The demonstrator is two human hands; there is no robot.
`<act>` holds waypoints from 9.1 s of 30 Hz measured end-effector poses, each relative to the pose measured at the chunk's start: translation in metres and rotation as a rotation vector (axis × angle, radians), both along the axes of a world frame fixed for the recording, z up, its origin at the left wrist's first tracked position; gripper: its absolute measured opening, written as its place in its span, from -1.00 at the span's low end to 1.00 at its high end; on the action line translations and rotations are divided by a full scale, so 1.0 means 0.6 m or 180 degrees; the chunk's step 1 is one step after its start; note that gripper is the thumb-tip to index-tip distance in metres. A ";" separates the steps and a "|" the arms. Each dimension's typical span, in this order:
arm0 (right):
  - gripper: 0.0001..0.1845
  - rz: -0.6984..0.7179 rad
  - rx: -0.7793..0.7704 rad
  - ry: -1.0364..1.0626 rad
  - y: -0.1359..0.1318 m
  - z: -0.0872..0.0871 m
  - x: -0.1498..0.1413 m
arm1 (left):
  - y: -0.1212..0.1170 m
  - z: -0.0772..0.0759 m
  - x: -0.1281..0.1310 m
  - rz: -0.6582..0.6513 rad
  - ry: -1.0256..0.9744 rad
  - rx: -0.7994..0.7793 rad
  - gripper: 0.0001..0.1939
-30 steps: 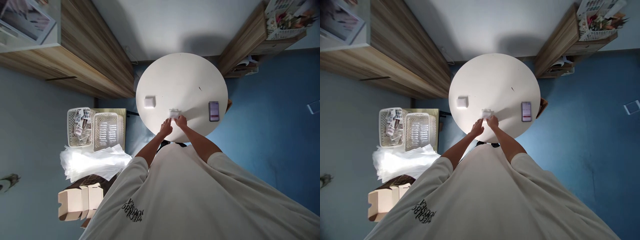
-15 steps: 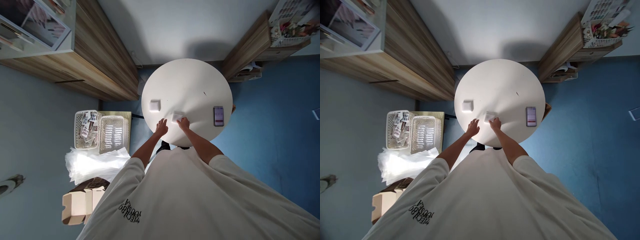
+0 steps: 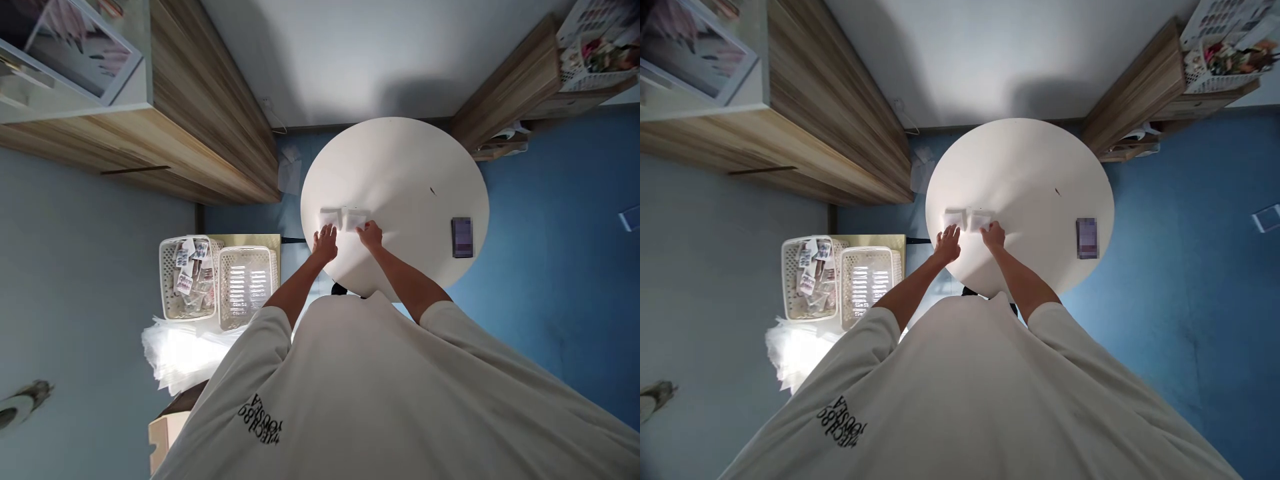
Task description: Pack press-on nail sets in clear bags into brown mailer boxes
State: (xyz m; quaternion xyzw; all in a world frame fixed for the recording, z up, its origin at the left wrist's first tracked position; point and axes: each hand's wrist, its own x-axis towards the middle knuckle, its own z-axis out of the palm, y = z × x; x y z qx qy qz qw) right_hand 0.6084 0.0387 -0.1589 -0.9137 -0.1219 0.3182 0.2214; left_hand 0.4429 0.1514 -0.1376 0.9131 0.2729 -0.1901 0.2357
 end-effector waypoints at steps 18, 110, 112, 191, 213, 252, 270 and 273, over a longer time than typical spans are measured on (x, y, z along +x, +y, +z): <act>-0.55 0.0611 -0.0266 -0.0274 0.030 0.006 -0.013 | 0.000 0.005 -0.010 -0.0057 -0.0105 -0.0184 -0.15; -0.70 0.6567 0.1535 -0.1095 -0.175 0.167 -1.007 | -0.580 0.139 -1.016 0.3736 -0.0447 0.1009 -0.48; -0.65 0.6602 0.1655 -0.1147 -0.175 0.179 -1.004 | -0.578 0.142 -1.017 0.3755 -0.0426 0.1052 -0.47; -0.44 0.2632 -0.0710 -0.1551 -0.401 0.072 0.039 | -0.321 -0.004 0.070 -0.0914 -0.0688 0.0469 -0.27; -0.60 0.3005 -0.0577 -0.0815 -0.406 0.034 0.089 | -0.319 0.006 0.150 -0.1213 0.0008 0.0131 -0.34; -0.20 0.2377 -0.0473 -0.0812 -0.213 0.011 0.289 | -0.291 0.005 0.189 -0.0879 0.0101 -0.0119 -0.28; 0.24 0.3080 -0.0665 -0.0622 -0.301 0.028 0.182 | -0.292 0.001 0.204 -0.0553 0.0114 -0.0178 0.09; 0.26 0.3131 -0.0702 -0.0728 -0.314 0.027 0.163 | -0.293 -0.004 0.200 -0.0529 0.0035 -0.0211 0.07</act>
